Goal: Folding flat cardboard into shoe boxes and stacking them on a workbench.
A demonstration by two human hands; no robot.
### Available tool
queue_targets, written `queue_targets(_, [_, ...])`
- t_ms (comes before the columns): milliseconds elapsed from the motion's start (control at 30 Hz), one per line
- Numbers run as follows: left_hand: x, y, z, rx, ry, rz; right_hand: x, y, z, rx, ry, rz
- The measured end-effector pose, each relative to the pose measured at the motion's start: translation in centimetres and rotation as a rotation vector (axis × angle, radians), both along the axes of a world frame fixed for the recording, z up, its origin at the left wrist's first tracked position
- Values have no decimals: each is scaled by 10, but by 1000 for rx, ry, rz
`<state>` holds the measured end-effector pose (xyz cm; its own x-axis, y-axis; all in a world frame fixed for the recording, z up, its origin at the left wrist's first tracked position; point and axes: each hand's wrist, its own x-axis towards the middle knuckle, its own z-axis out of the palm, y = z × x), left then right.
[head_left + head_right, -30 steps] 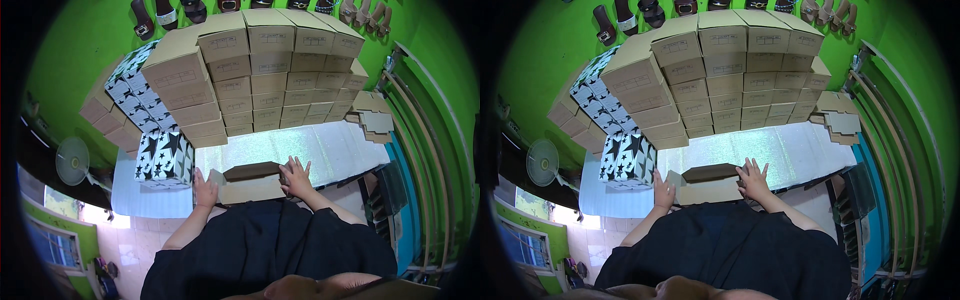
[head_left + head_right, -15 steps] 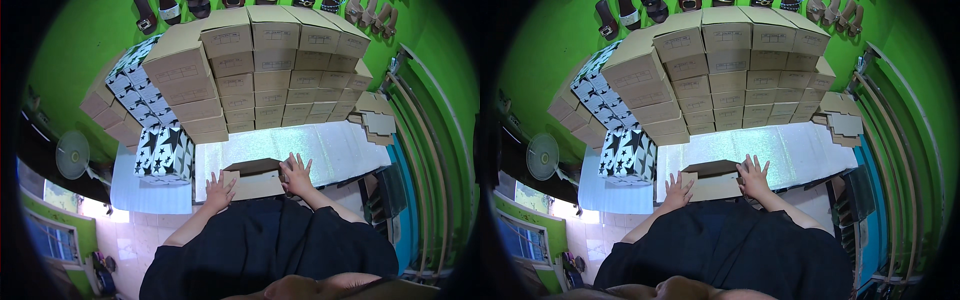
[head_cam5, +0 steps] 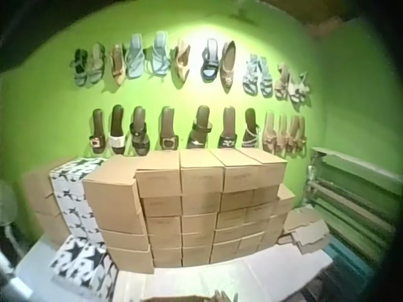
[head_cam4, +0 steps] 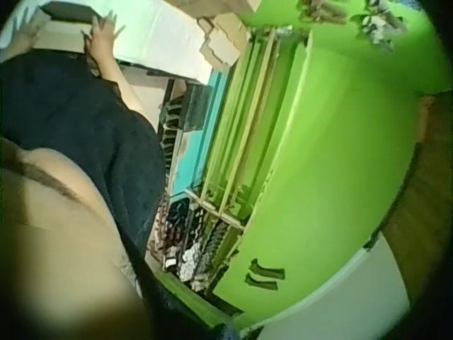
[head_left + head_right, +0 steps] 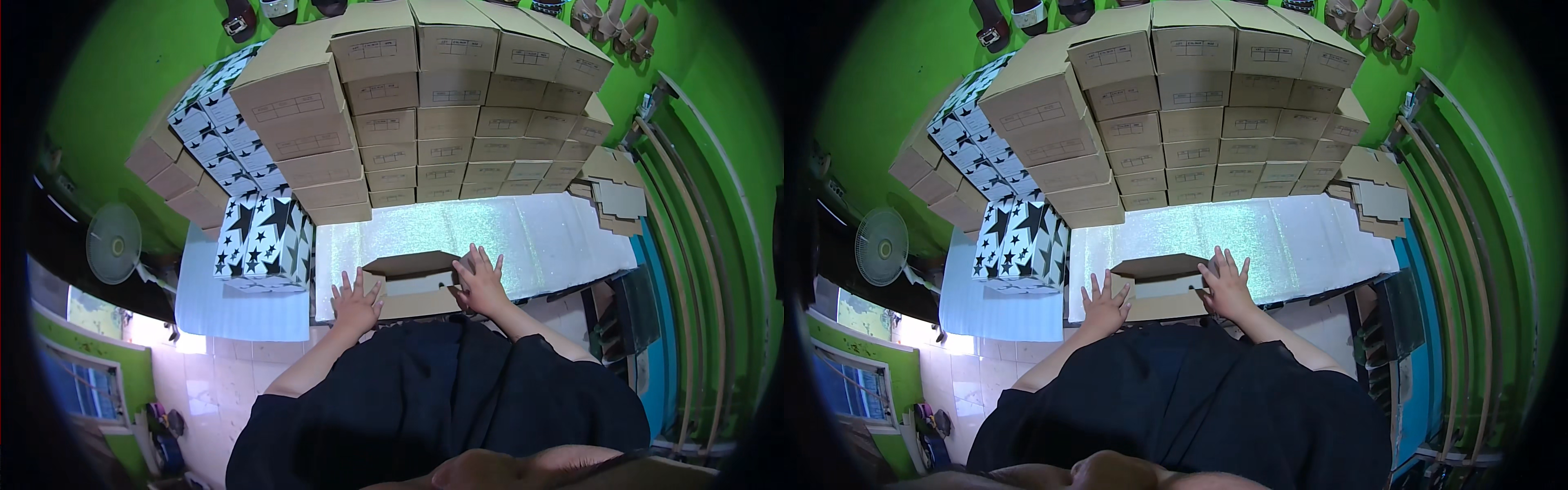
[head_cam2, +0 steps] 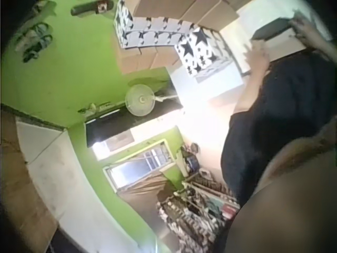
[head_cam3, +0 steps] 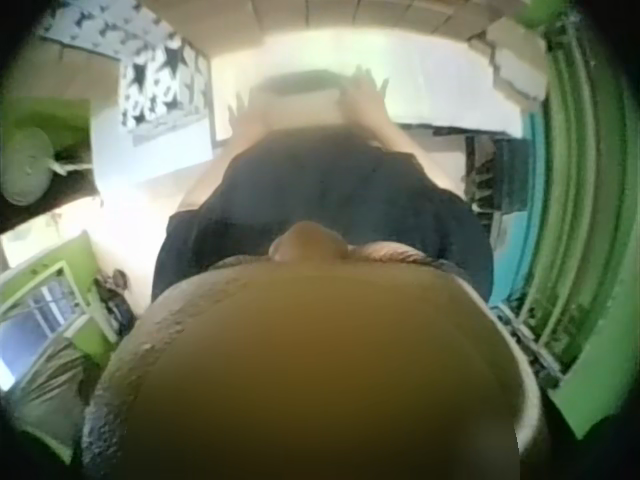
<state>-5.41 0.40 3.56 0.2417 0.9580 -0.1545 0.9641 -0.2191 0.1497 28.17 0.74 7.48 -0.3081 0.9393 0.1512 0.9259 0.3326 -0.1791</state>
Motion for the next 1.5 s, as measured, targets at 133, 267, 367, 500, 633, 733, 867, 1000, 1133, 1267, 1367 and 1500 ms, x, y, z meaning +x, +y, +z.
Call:
queue_targets(133, [0,1,4,-39,-6,-9,1,0,-5,16,15,-8])
queue_targets(267, [-12,0,-11,-10,-38,-41,5,-1,-6,-17,59,-19])
queue_targets(367, [-17,0,-19,-10,-105,-50,6,-2,-16,14,228,4])
queue_targets(500, [-14,2,-6,-4,-31,-95,-2,-11,-20,-76,187,216])
queue_targets(633, [-10,8,7,-12,92,-148,-10,-14,-32,-157,3,269])
queue_targets(733, [-8,10,12,-21,109,-132,-13,-15,-38,-182,-90,270])
queue_targets(867, [-10,12,4,-16,79,-132,-10,-15,-60,-81,-148,253])
queue_targets(1000, [-11,12,3,-20,66,-134,-12,-15,-64,-66,-130,241])
queue_targets(1133, [-10,12,7,-23,54,-136,-15,-12,-65,-111,-194,206])
queue_targets(1267, [-11,13,0,-12,32,-145,-18,-10,-66,-144,-221,180])
queue_targets(1367, [-11,14,1,-16,27,-147,-18,-8,-67,-159,-229,169])
queue_targets(1500, [-10,13,3,-17,26,-136,-16,-8,-56,-183,-168,194])
